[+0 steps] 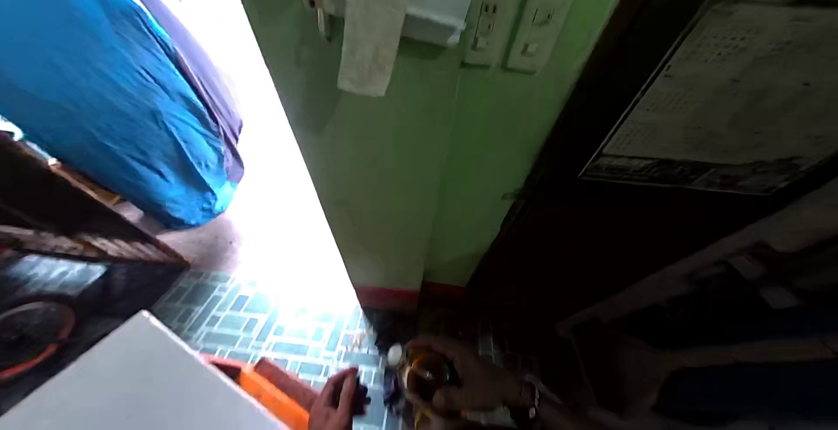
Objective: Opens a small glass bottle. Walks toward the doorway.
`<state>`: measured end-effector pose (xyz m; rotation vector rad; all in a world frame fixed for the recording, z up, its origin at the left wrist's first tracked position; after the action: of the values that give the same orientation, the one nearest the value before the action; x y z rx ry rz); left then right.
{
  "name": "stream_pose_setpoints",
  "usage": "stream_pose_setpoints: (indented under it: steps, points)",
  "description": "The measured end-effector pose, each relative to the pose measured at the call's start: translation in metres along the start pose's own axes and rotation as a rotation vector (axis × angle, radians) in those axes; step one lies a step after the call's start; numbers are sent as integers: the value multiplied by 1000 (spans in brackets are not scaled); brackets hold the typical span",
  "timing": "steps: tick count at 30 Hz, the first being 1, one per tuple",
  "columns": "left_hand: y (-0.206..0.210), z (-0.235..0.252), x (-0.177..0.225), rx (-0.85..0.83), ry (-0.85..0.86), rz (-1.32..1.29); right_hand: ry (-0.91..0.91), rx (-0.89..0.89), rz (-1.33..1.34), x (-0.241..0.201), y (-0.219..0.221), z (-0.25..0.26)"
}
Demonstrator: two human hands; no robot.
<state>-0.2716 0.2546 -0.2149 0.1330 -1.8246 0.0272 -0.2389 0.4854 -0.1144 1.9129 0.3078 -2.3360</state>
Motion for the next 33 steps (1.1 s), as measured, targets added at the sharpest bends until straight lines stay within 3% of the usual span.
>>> stream_pose_setpoints:
  steps: [3, 7, 13, 20, 23, 26, 29, 33]
  points:
    - [15, 3, 7, -18, -3, 57, 33, 78, 6, -3, -5, -11]
    - [5, 6, 1, -94, -163, 23, 97, 173, -5, 8, 4, -22]
    - [-41, -6, -35, -239, -270, -55, 187, 206, -5, 27, 23, -32]
    - [-84, -28, -60, -183, -386, -86, 225, 214, -5, 30, 51, -27]
    - [-91, -19, -55, -189, -326, -80, 215, 216, 29, 27, 55, -20]
    - [-103, -14, -49, -192, -133, 39, 208, 218, 46, 21, 60, -16]
    - [-84, -1, -29, -205, 17, 101, 110, 268, 0, -3, 42, -11]
    - [-41, 28, -12, -378, -9, 169, 53, 393, -7, -20, 13, -20]
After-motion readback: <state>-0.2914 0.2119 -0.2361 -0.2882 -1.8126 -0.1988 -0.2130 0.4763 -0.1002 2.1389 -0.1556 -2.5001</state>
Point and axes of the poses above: each hand's wrist, its own z-axis towards the middle knuckle, its own y-axis out of the palm, x = y × z, the point moved 6 cm from there along z, towards the middle knuckle, and after that the axes turned 12 degrees about x, right-handed, at the moved point
